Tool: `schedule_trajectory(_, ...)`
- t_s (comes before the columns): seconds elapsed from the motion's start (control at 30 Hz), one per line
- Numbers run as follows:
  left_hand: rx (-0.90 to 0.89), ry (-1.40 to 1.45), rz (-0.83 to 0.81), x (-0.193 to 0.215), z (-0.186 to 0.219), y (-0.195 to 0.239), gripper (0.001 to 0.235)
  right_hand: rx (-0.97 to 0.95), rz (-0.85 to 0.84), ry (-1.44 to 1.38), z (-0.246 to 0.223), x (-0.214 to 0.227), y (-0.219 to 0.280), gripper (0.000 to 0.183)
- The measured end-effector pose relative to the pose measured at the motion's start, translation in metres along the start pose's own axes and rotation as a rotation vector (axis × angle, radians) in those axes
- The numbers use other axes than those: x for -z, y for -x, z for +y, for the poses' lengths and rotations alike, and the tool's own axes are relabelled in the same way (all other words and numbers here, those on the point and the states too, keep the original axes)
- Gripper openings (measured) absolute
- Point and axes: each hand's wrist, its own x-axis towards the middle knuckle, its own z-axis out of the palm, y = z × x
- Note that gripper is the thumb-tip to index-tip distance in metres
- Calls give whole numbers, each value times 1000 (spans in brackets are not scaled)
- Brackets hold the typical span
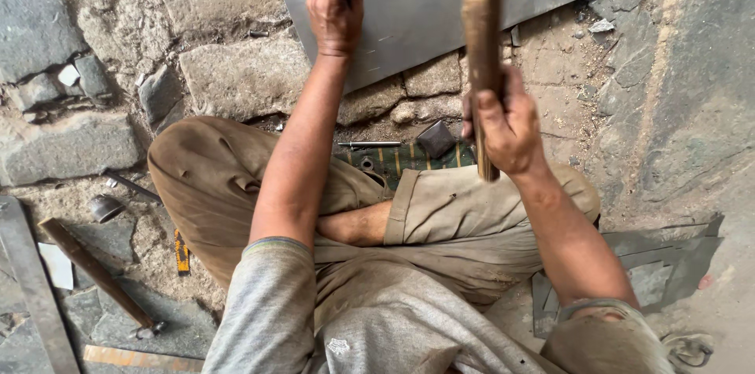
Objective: The person sits on the ground and uses a hammer and a metal punch to create indentations along the edge of a flat metal sheet. They repeatedly position the punch and strike it with the hammer, occasionally adjusting the sheet's position.
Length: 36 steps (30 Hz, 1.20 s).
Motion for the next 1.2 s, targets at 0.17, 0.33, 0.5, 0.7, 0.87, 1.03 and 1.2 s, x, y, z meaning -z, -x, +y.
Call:
schedule_trajectory(0.17, 35, -31, -108, 3, 1, 4, 33, 285, 39, 459, -10, -21, -37, 51)
schedule_trajectory(0.33, 311, 163, -113, 11, -11, 4, 30, -177, -106, 421, -9, -8, -33, 52)
schedule_trajectory(0.5, 486, 740, 28, 23, -24, 13, 36, -160, -61, 123, 4, 11, 27, 52)
schedule_trajectory(0.7, 389, 509, -170, 25, -22, 9, 28, -409, 48, -87, 11, 15, 54, 49)
schedule_trajectory(0.87, 320, 477, -196, 31, -16, 5, 26, -379, 36, -56, 12, 12, 52, 50)
schedule_trajectory(1.03, 316, 443, -200, 36, -6, 1, 26, -334, 35, -54, 9, 10, 49, 48)
schedule_trajectory(1.2, 270, 397, -204, 37, -5, 0, 35, -226, 1, -24, 7, 11, 37, 46)
